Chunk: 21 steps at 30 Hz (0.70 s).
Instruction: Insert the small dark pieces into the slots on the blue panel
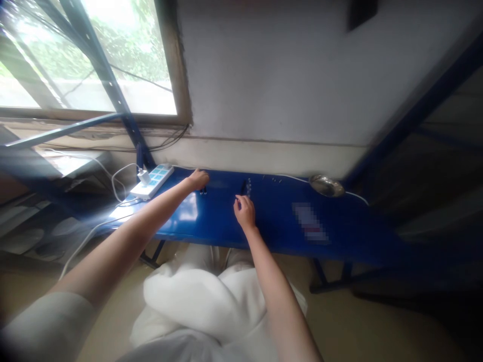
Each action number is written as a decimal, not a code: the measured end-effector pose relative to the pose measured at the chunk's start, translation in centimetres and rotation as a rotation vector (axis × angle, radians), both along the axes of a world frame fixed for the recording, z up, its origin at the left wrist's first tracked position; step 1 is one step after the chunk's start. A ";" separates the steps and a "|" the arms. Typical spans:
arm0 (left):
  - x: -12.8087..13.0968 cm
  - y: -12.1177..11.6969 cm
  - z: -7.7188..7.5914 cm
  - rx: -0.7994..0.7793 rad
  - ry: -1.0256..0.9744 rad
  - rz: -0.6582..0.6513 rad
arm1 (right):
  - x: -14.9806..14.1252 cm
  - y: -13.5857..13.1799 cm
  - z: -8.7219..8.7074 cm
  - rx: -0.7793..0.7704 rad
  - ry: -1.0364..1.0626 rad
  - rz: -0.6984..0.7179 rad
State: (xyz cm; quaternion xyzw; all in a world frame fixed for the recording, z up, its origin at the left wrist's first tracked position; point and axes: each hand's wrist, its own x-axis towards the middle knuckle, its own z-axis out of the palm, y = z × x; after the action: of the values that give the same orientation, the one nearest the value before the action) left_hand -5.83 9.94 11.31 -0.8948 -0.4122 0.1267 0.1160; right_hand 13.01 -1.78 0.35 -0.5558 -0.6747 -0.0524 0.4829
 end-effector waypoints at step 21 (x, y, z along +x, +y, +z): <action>-0.1 0.3 -0.3 -0.015 -0.022 0.028 | 0.1 -0.1 -1.1 -0.019 0.057 -0.036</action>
State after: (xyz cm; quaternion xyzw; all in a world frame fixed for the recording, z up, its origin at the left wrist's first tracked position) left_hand -5.89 10.29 11.06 -0.8910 -0.4251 0.1217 0.1031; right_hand 13.11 -1.91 -0.75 -0.5738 -0.6509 -0.0389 0.4955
